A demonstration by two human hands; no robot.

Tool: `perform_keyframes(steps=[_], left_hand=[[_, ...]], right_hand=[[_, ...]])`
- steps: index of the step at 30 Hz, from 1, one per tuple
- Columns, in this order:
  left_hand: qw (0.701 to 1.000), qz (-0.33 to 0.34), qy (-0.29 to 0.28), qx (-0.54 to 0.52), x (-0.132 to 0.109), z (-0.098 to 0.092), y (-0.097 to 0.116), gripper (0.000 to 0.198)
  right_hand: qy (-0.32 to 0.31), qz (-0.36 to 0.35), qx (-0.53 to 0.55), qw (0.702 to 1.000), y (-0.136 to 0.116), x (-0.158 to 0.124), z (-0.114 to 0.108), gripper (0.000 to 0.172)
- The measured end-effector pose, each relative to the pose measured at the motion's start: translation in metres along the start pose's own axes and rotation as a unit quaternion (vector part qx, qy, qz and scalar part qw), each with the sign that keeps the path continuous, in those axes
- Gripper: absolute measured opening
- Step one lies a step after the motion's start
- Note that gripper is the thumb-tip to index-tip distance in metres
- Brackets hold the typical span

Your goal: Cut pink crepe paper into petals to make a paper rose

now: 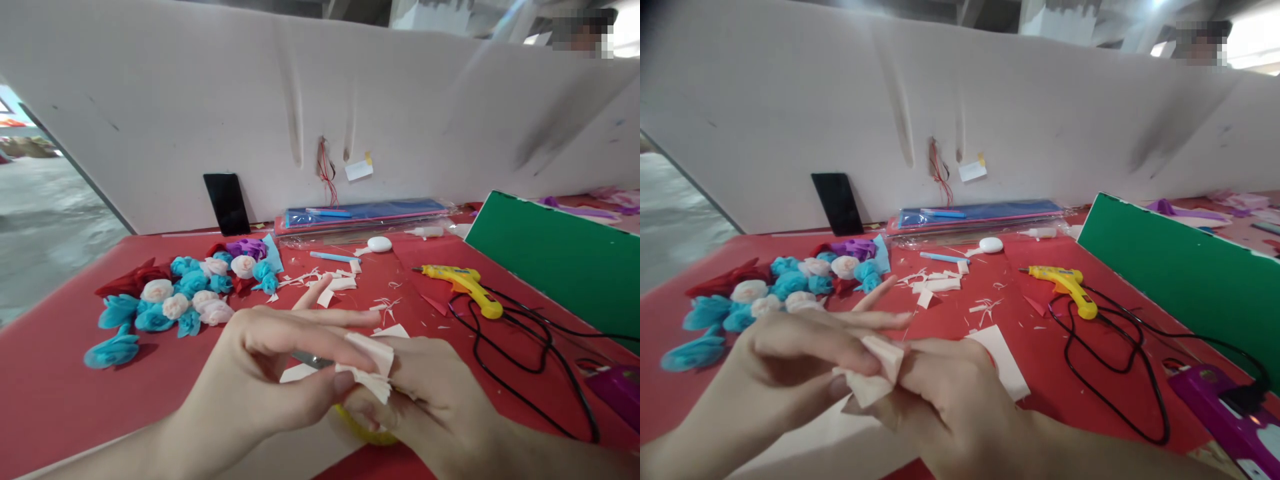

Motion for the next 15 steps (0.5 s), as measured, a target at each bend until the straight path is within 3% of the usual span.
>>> perform_keyframes(steps=[15], left_hand=[[0.997, -0.047, 0.061, 0.021, -0.003, -0.007, -0.009, 0.026]], right_hand=[[-0.015, 0.116, 0.093, 0.989, 0.016, -0.003, 0.007, 0.021]])
Point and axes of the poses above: each hand's wrist, its own x-axis towards the middle knuckle, its own z-axis out of the palm, y = z × x, the point moved 7 cm from there along x, towards the middle knuckle, and after that the axes turned 8 degrees about -x, right-handed, at the moved point
